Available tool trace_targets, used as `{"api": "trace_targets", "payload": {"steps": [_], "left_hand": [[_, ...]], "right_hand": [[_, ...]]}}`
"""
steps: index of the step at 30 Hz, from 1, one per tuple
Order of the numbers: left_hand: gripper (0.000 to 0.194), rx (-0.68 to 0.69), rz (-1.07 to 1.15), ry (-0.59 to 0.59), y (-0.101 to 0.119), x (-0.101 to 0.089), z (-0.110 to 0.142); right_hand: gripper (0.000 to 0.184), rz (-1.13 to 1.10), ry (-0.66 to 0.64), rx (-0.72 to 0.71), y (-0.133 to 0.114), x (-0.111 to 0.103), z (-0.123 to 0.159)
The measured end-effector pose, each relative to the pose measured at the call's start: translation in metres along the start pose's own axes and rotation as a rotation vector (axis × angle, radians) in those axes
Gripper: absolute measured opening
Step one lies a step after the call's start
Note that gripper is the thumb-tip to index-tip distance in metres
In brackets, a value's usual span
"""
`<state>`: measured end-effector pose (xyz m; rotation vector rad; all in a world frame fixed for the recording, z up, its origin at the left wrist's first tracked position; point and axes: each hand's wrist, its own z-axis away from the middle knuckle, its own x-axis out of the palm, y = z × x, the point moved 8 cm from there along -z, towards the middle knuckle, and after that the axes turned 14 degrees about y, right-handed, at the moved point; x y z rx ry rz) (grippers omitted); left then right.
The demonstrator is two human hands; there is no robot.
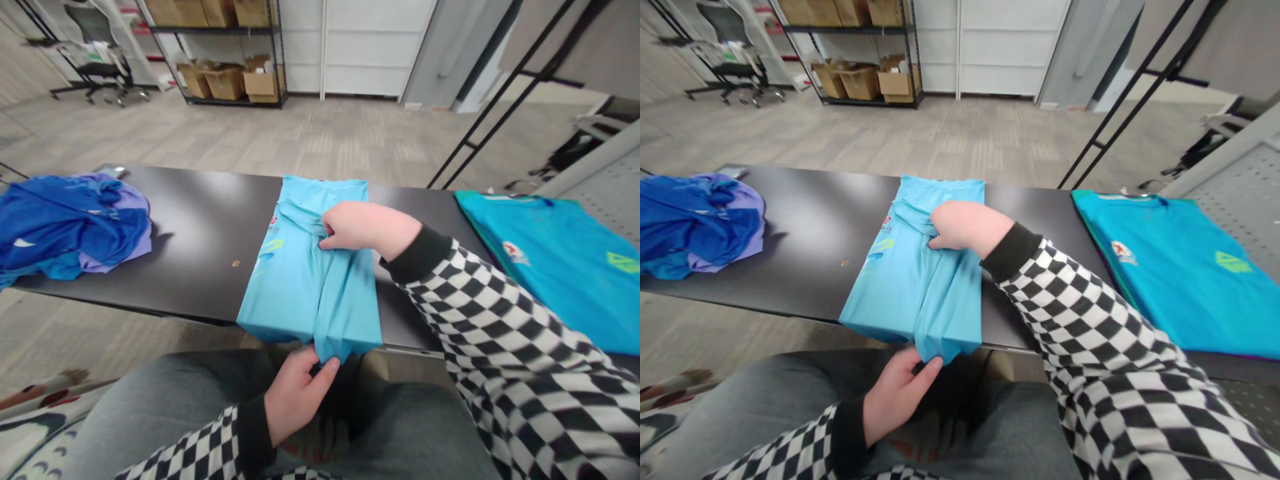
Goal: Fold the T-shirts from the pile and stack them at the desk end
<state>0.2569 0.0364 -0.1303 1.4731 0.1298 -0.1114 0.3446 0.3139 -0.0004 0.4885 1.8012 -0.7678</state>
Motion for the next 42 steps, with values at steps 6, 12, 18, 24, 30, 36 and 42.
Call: {"api": "trace_targets", "payload": {"steps": [6,12,18,24,30,36,42], "left_hand": [[0.041,-0.039,-0.055,-0.022,-0.012,0.001,0.009],[0.042,-0.081,-0.064,-0.046,-0.024,0.008,0.011],[0.029,-0.109,-0.039,0.012,-0.031,0.004,0.004],[0.022,-0.218,-0.350,-0.059,-0.079,0.005,-0.005],[0.023,-0.253,-0.667,-0.102,-0.114,-0.002,-0.022],[0.021,-0.174,-0.727,-0.132,-0.084,-0.007,-0.019],[0.033,-0.034,-0.139,0.093,-0.022,-0.019,-0.005]], "right_hand": [[0.003,0.035,-0.041,0.086,0.001,-0.011,-0.004],[0.012,-0.110,0.030,0.255,0.010,-0.022,-0.007],[0.006,-0.088,0.097,0.338,0.017,-0.017,-0.007],[0.005,-0.056,0.170,0.343,0.007,-0.011,-0.009],[0.015,-0.051,0.196,0.299,0.009,-0.004,-0.008],[0.041,-0.019,0.293,0.171,0.008,-0.012,-0.005],[0.047,0.081,0.399,0.180,0.043,-0.027,-0.001]]}}
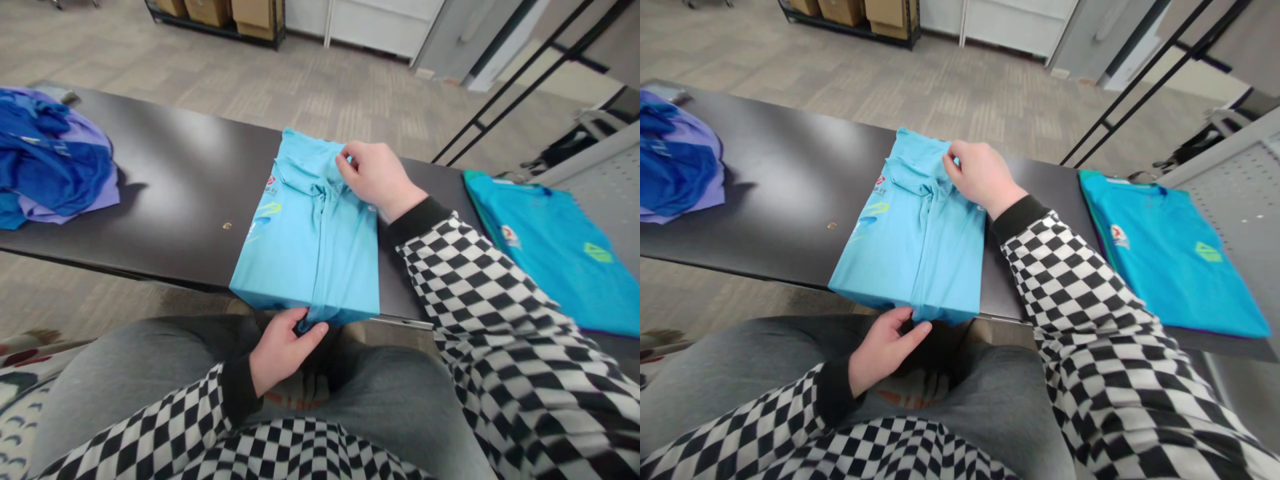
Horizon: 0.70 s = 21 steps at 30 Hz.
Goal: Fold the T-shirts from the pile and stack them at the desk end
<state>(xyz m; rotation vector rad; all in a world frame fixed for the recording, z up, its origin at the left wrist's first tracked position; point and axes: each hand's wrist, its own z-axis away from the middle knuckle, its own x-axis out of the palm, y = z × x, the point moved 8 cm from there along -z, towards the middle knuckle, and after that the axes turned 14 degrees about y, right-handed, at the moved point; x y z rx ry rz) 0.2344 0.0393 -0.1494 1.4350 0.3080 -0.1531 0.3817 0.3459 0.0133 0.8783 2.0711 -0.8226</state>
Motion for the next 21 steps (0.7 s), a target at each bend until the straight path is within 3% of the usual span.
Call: {"api": "trace_targets", "payload": {"steps": [4,12,18,21], "left_hand": [[0.025,-0.038,0.223,0.088,0.007,-0.015,0.007],[0.029,-0.061,0.212,0.103,0.010,-0.015,0.002],[0.034,-0.045,0.226,0.005,0.022,-0.012,0.007],[0.036,-0.008,0.213,0.010,0.028,-0.015,0.007]], "right_hand": [[0.046,0.023,-0.025,-0.035,0.033,0.005,0.001],[0.056,0.135,0.047,0.033,0.092,0.007,0.002],[0.059,0.100,0.023,0.027,0.097,0.011,0.005],[0.055,0.082,0.005,0.033,0.096,0.012,0.006]]}}
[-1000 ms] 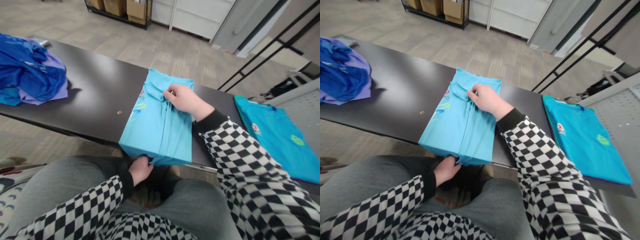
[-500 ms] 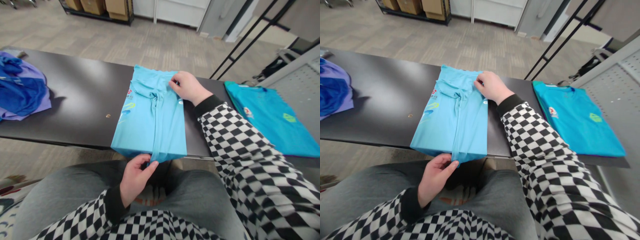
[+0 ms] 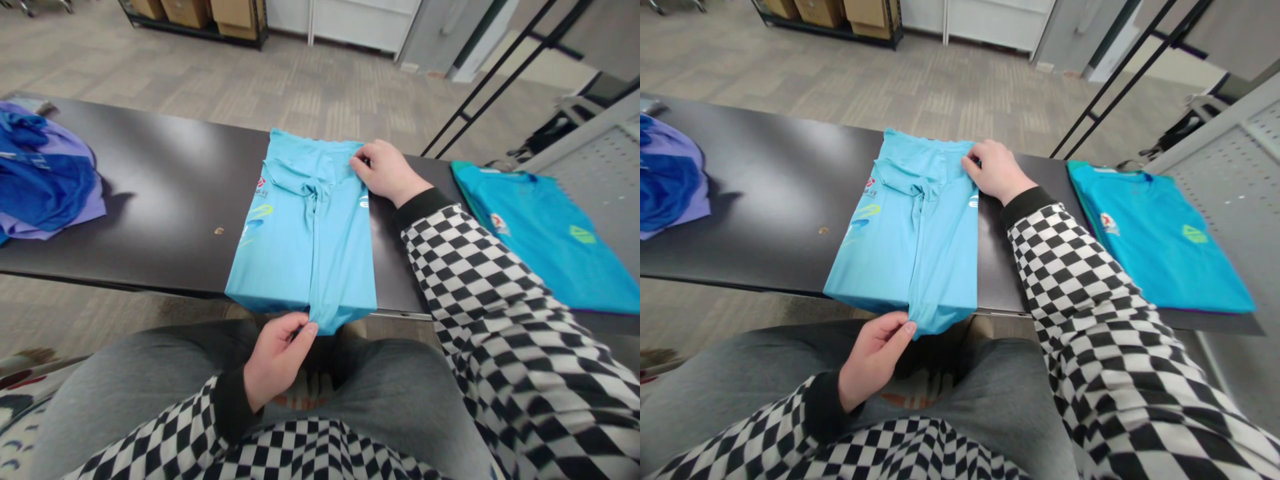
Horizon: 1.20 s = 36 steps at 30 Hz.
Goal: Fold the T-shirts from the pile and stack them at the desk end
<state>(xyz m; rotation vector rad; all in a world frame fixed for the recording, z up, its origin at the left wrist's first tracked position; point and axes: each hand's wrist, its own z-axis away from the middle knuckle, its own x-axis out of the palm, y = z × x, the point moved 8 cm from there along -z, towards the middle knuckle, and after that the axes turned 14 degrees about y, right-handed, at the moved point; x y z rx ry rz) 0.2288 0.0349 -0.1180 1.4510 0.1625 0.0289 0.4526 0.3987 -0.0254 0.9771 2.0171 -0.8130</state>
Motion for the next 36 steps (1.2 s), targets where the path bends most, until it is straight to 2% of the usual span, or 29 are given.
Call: {"api": "trace_targets", "payload": {"steps": [6,13,17,20,25,29,32,34,36], "left_hand": [[0.035,0.045,-0.052,0.034,0.009,0.002,-0.003],[0.044,0.196,-0.161,0.042,0.033,-0.003,0.009],[0.051,0.099,-0.111,0.188,0.019,-0.014,0.005],[0.052,0.016,-0.084,0.225,-0.001,-0.013,0.000],[0.040,-0.049,-0.075,0.134,-0.029,-0.001,-0.004],[0.037,0.039,-0.207,0.109,-0.023,-0.004,-0.013],[0.029,0.081,-0.468,-0.062,-0.006,-0.011,-0.018],[0.022,0.059,-0.666,-0.222,0.008,-0.024,-0.015],[0.029,0.033,-0.746,-0.406,0.032,-0.038,-0.009]], "right_hand": [[0.051,-0.015,0.001,0.007,-0.003,0.000,0.001],[0.045,-0.016,0.009,0.043,-0.003,-0.001,0.002],[0.043,-0.004,0.010,0.049,-0.001,0.002,0.002],[0.040,0.003,0.025,0.059,-0.002,0.002,0.001],[0.039,0.020,0.049,0.058,-0.004,-0.007,-0.001],[0.033,0.080,0.023,0.111,0.002,-0.012,0.000],[0.031,0.111,0.008,0.181,0.007,-0.013,0.002],[0.033,0.117,0.025,0.224,0.009,-0.015,0.002],[0.035,0.108,0.043,0.240,0.009,-0.016,0.000]]}}
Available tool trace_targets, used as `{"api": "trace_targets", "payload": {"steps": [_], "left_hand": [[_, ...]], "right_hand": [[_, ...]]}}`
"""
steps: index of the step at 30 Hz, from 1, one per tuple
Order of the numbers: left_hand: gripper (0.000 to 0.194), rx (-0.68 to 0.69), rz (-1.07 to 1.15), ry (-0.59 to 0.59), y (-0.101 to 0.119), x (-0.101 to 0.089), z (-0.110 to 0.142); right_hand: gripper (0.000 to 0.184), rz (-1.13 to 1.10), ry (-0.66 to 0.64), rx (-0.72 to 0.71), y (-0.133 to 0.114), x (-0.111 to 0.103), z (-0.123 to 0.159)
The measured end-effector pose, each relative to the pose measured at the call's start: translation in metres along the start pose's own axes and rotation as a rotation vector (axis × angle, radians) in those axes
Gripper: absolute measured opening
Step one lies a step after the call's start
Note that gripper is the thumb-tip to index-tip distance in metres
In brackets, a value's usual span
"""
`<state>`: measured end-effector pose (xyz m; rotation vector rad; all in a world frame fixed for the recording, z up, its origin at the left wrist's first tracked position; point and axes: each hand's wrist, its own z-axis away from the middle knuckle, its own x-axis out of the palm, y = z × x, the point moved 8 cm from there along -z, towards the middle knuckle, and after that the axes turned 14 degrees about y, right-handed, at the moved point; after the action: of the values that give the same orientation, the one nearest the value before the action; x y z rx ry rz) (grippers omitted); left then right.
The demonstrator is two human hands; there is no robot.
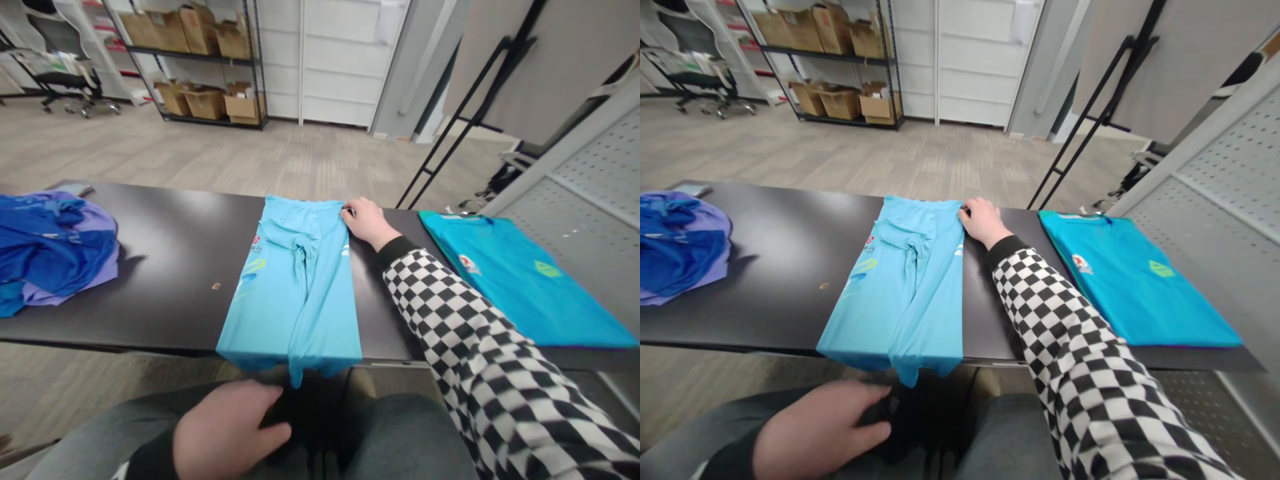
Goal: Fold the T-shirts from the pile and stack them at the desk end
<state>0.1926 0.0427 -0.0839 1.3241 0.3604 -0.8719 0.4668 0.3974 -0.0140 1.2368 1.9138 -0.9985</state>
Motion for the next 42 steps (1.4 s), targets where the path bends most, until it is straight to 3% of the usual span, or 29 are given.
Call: {"api": "trace_targets", "payload": {"steps": [2,4,6,9,10,13,16,20,23,30,37,40,42], "left_hand": [[0.035,0.076,0.059,-0.066,0.021,-0.034,0.004],[0.029,0.180,0.162,0.087,0.046,-0.081,-0.015],[0.030,0.306,0.164,0.300,0.067,-0.125,-0.058],[0.040,0.378,-0.022,0.595,0.075,-0.168,-0.148],[0.040,0.367,-0.087,0.660,0.072,-0.176,-0.179],[0.044,0.272,-0.350,0.671,0.057,-0.180,-0.256],[0.041,0.188,-0.541,0.654,0.042,-0.179,-0.291],[0.022,0.260,-0.533,0.632,0.040,-0.176,-0.295],[0.020,0.237,-0.447,0.660,0.037,-0.183,-0.293],[0.024,0.145,-0.425,0.710,0.024,-0.191,-0.300],[0.032,0.156,-0.470,0.763,0.036,-0.200,-0.305],[0.039,0.264,-0.451,0.839,0.054,-0.203,-0.283],[0.040,0.446,-0.391,0.775,0.070,-0.192,-0.266]], "right_hand": [[0.037,-0.025,0.008,-0.013,-0.004,-0.001,-0.002],[0.038,-0.049,0.013,-0.046,-0.009,-0.001,-0.003],[0.038,-0.060,0.011,-0.075,-0.013,-0.001,-0.002],[0.042,-0.066,0.001,-0.082,-0.014,-0.001,-0.001],[0.046,-0.070,0.014,-0.073,-0.013,-0.001,-0.001],[0.061,-0.101,0.091,-0.048,-0.007,-0.005,-0.004],[0.055,-0.109,0.082,-0.059,-0.004,0.003,-0.010],[0.031,-0.067,0.016,-0.074,0.002,0.021,-0.021],[0.021,-0.051,0.009,-0.061,0.009,0.027,-0.030],[0.019,0.003,-0.008,0.014,0.015,0.028,-0.037],[0.024,0.062,0.002,0.069,0.016,0.023,-0.035],[0.028,0.080,0.020,0.073,0.015,0.017,-0.032],[0.032,0.066,0.071,0.030,0.008,0.009,-0.027]]}}
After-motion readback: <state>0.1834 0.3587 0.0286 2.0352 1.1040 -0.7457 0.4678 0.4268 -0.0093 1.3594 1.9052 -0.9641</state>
